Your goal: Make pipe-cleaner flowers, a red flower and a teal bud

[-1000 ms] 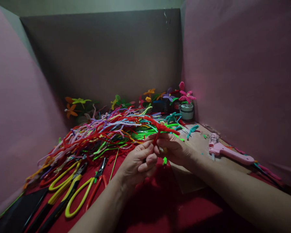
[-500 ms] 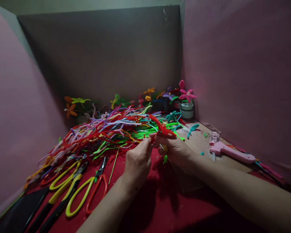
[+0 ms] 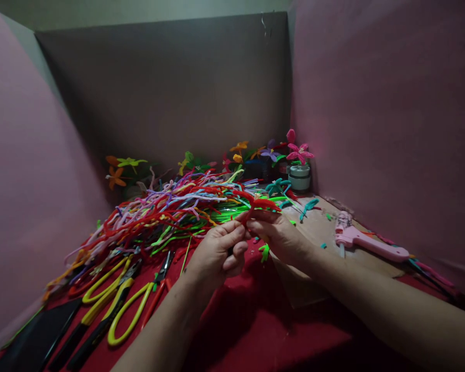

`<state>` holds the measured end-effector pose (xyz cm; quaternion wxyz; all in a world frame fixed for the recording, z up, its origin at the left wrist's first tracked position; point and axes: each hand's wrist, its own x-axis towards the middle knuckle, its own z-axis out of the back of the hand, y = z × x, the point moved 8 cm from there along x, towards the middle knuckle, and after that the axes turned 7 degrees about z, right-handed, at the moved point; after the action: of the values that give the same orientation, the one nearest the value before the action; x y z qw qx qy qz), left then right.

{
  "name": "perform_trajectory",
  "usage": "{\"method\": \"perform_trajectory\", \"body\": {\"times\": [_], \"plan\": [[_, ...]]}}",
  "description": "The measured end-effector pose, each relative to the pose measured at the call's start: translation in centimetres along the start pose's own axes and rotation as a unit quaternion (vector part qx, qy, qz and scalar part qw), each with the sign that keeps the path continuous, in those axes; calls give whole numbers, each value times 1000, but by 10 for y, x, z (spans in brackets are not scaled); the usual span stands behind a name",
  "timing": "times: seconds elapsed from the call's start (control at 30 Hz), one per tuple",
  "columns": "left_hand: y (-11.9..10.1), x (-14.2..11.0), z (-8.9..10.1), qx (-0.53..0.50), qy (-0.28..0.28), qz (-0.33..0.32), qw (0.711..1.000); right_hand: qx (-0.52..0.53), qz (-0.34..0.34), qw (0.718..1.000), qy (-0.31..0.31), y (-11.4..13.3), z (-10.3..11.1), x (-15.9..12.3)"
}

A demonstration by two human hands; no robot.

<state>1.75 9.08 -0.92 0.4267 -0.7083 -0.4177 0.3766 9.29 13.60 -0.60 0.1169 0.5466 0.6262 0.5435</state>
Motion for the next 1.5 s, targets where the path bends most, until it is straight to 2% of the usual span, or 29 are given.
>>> {"method": "perform_trajectory", "body": {"times": [0.1, 0.2, 0.27, 0.33, 0.4, 0.47, 0.5, 0.53, 0.57, 0.6, 0.7, 0.77, 0.83, 0.93, 1.0, 1.07, 1.1, 1.13, 1.2, 1.23, 1.27, 1.3, 1.33, 1.37, 1.43, 1.5], "plan": [[4, -1, -1, -32, 31, 19, 999, 31, -19, 999, 6, -3, 0, -1], [6, -1, -2, -26, 37, 32, 998, 79, -38, 996, 19, -8, -2, -2], [7, 1, -2, 16, 17, 27, 999, 80, -44, 996, 0, -11, 1, -1], [3, 2, 2, 106, -48, -12, 993, 61, -46, 997, -26, -13, 6, -1], [-8, -2, 10, 233, -151, -91, 956, 41, -40, 997, -49, -13, 10, -2], [-21, -11, 10, 346, -242, -186, 887, 17, -35, 997, -67, -13, 13, -4], [-25, -15, 8, 381, -268, -219, 858, 6, -32, 997, -74, -12, 14, -4], [-28, -18, 7, 397, -279, -236, 842, -3, -31, 997, -76, -12, 14, -5], [-28, -18, 6, 394, -278, -234, 844, -8, -31, 997, -75, -11, 14, -5], [-26, -16, 7, 372, -267, -216, 863, -7, -33, 997, -69, -11, 12, -5], [-14, -7, 10, 212, -193, -112, 951, 15, -40, 998, -38, -10, 6, -4], [-6, -3, 7, 91, -120, -58, 987, 32, -39, 998, -31, -9, 4, -3], [-2, -1, 1, 11, -48, -34, 998, 60, -46, 997, -23, -10, 2, -3], [2, 0, -6, -33, 24, -15, 999, 114, -70, 991, 8, -17, -3, -4], [5, 0, -7, -15, 31, -6, 999, 123, -74, 990, 5, -19, -2, -5], [3, 1, -2, 69, -18, -32, 997, 106, -70, 992, -26, -20, 4, -6], [-2, 0, 2, 140, -61, -66, 986, 95, -66, 992, -45, -19, 7, -6], [-10, -2, 5, 222, -113, -113, 962, 82, -64, 993, -63, -18, 9, -7], [-26, -12, 5, 382, -208, -218, 873, 52, -58, 993, -86, -16, 12, -8], [-31, -17, 2, 439, -239, -257, 827, 35, -53, 994, -90, -14, 13, -8], [-34, -20, 0, 477, -256, -283, 792, 19, -47, 995, -89, -12, 12, -9], [-35, -21, -2, 495, -260, -294, 775, 3, -42, 996, -83, -10, 11, -9], [-36, -22, -2, 493, -260, -298, 775, -9, -36, 996, -76, -9, 10, -9], [-37, -21, -2, 474, -252, -292, 792, -17, -31, 997, -69, -8, 9, -8], [-35, -17, 2, 393, -224, -246, 857, -24, -33, 998, -51, -8, 7, -8], [-25, -10, 6, 276, -166, -152, 934, -15, -32, 999, -37, -8, 5, -6]]}}
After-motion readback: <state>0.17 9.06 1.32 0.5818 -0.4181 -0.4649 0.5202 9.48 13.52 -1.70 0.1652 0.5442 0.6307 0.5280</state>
